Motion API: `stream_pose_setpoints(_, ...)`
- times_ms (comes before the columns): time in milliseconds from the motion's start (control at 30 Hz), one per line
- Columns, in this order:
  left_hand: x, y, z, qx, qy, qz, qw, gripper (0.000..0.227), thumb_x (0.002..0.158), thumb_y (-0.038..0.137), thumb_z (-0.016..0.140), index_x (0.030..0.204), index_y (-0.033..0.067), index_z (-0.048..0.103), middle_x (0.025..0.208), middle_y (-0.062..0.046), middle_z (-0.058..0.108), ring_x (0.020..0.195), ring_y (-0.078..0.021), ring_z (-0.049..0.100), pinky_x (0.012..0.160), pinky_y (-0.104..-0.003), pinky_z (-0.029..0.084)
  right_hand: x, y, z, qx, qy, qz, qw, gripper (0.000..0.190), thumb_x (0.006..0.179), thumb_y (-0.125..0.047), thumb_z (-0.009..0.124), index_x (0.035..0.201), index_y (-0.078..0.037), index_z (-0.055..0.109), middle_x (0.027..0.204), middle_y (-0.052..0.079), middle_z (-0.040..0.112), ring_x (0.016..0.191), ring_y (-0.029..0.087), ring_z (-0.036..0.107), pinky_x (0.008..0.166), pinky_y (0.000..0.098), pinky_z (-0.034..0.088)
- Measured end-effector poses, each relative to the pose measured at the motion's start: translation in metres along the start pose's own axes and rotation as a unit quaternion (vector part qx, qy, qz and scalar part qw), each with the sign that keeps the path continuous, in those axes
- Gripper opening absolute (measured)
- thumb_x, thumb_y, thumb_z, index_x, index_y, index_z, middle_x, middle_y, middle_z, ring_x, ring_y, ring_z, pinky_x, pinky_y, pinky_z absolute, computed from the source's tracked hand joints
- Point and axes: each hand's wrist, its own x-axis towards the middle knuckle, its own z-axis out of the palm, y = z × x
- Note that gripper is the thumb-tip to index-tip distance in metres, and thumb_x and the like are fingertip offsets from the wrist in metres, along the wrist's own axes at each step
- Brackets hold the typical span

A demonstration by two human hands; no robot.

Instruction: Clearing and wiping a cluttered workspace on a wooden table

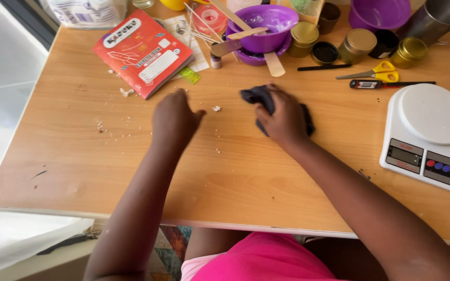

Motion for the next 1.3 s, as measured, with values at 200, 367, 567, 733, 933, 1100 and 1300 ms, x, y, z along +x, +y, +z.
stream_pose_setpoints(200,0.033,-0.045,0.042,0.041,0.049,-0.079,0.995,0.039,0.075,0.029,0.075,0.091,-0.0020,0.058,0.081,-0.019,0.064,0.079,-0.0380,0.069,0.067,-0.047,0.058,0.001,-0.097,-0.007,0.211,-0.124,0.087,0.966,0.033,0.075,-0.024,0.068,0.106,-0.015,0.069,0.095,0.007,0.072,0.090,0.027,0.069,0.076,0.0372,0.054)
stream_pose_setpoints(367,0.021,-0.036,0.026,-0.030,0.075,-0.066,0.995,0.027,0.070,0.017,0.070,0.083,-0.0030,0.059,0.076,-0.021,0.062,0.076,-0.0418,0.068,0.065,-0.048,0.056,-0.017,-0.056,-0.060,0.268,-0.014,0.145,0.952,0.021,0.078,-0.016,0.072,0.098,-0.008,0.070,0.071,0.010,0.066,0.068,0.014,0.060,0.057,0.0307,0.052)
stream_pose_setpoints(567,0.002,-0.011,-0.008,-0.243,0.026,-0.040,0.969,0.021,0.070,0.026,0.066,0.066,0.0062,0.059,0.063,-0.009,0.061,0.064,-0.0235,0.056,0.059,-0.038,0.044,-0.055,0.000,-0.119,0.042,0.037,0.213,0.975,0.029,0.086,-0.010,0.063,0.114,-0.005,0.066,0.093,0.013,0.067,0.085,0.022,0.064,0.071,0.0340,0.049)
stream_pose_setpoints(733,0.011,0.052,0.010,-0.485,-0.197,0.046,0.851,0.042,0.076,0.016,0.062,0.107,-0.0122,0.060,0.090,-0.019,0.061,0.089,-0.0276,0.061,0.083,-0.041,0.053,-0.076,-0.008,-0.087,-0.157,0.049,0.115,0.980,0.032,0.077,-0.016,0.068,0.105,-0.002,0.068,0.101,0.019,0.066,0.097,0.039,0.063,0.079,0.0491,0.049)
stream_pose_setpoints(933,0.041,0.190,0.075,-0.222,-0.268,0.300,0.888,0.038,0.074,0.037,0.059,0.076,0.0009,0.070,0.074,-0.021,0.068,0.084,-0.0407,0.068,0.074,-0.050,0.051,-0.085,-0.068,-0.043,-0.125,-0.085,0.053,0.987,0.045,0.076,-0.037,0.063,0.116,-0.018,0.059,0.116,-0.001,0.059,0.103,0.031,0.054,0.084,0.0506,0.042)
stream_pose_setpoints(1100,0.125,0.301,0.185,0.084,-0.052,0.362,0.927,0.028,0.074,0.033,0.058,0.093,0.0145,0.066,0.085,-0.003,0.064,0.088,-0.0208,0.065,0.074,-0.040,0.053,-0.087,-0.066,-0.050,-0.108,-0.134,0.060,0.983,0.022,0.079,-0.030,0.063,0.095,-0.016,0.057,0.092,0.000,0.054,0.101,0.031,0.049,0.081,0.0472,0.040)
stream_pose_setpoints(1300,0.149,0.320,0.183,-0.078,0.005,0.242,0.967,0.032,0.085,0.009,0.053,0.115,0.0054,0.040,0.111,-0.015,0.059,0.103,-0.0320,0.058,0.077,-0.043,0.055,-0.091,-0.056,-0.042,-0.057,-0.080,0.047,0.994,0.056,0.056,-0.024,0.078,0.103,-0.002,0.056,0.105,0.023,0.057,0.098,0.044,0.049,0.082,0.0522,0.038)
